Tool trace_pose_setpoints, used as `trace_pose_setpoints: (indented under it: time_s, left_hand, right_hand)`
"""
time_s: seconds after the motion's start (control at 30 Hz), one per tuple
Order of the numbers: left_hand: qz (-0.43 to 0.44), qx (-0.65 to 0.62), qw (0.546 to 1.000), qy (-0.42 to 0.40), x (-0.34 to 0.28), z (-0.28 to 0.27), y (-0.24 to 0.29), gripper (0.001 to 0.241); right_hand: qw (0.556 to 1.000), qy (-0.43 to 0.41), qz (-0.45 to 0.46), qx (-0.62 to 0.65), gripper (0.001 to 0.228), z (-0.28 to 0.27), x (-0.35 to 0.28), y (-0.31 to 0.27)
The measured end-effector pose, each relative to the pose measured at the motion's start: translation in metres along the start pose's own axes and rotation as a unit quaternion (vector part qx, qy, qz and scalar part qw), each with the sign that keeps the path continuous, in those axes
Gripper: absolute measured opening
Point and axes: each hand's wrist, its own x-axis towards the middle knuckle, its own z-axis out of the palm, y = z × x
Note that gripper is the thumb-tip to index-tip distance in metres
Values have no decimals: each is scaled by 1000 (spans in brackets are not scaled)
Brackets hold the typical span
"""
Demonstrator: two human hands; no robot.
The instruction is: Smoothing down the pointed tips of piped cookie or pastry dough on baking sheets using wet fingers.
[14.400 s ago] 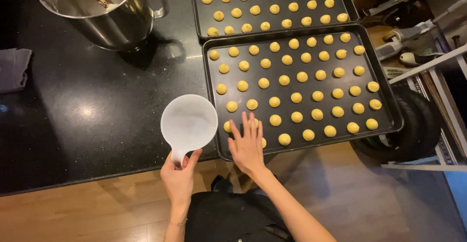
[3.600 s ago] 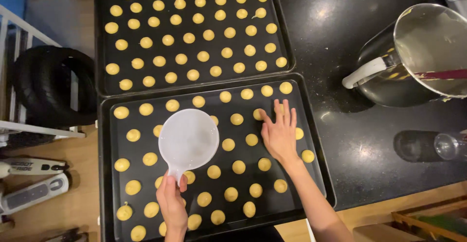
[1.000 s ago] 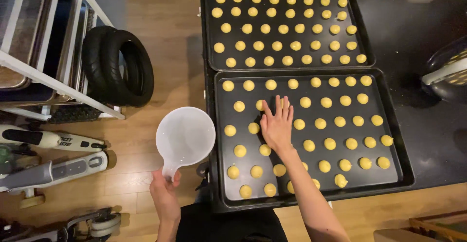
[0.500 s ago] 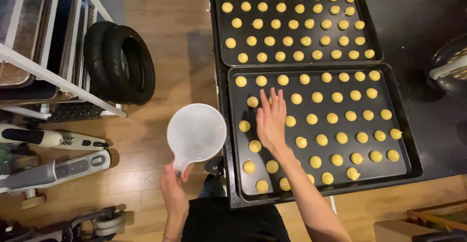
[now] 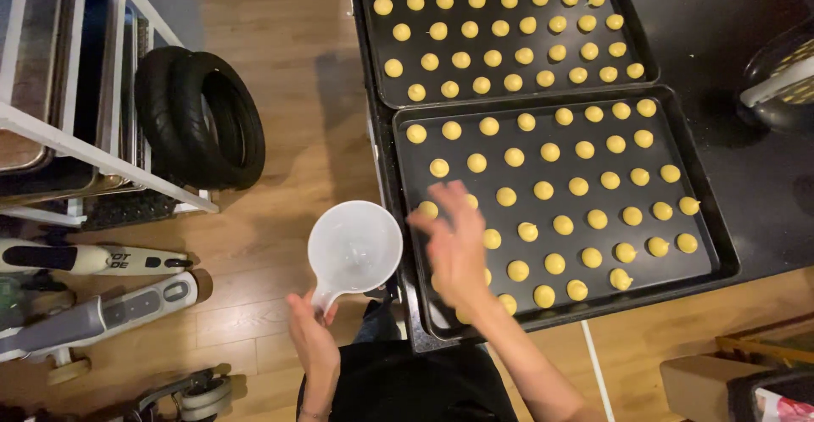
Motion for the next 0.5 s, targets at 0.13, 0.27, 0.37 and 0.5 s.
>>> trace_pose_setpoints:
  time_s: [0.13,0.27,0.37,0.5]
  left_hand:
    - [0,-18,1000,12,0,-9,3,83]
    - [44,11,999,-1,-2,-13,13,91]
    - [49,-14,999,0,-8,-16,18,85]
    - [59,-1,998,9,-16,-14,17,82]
  right_hand:
    - [973,-54,140,-173,42,23,-26,57]
    - [952,-96,85,-278,43,43,-41,86]
    - [959,-69,102,-255,48,41,-43,79]
    - [955,-80,130,-255,45,27,-46,82]
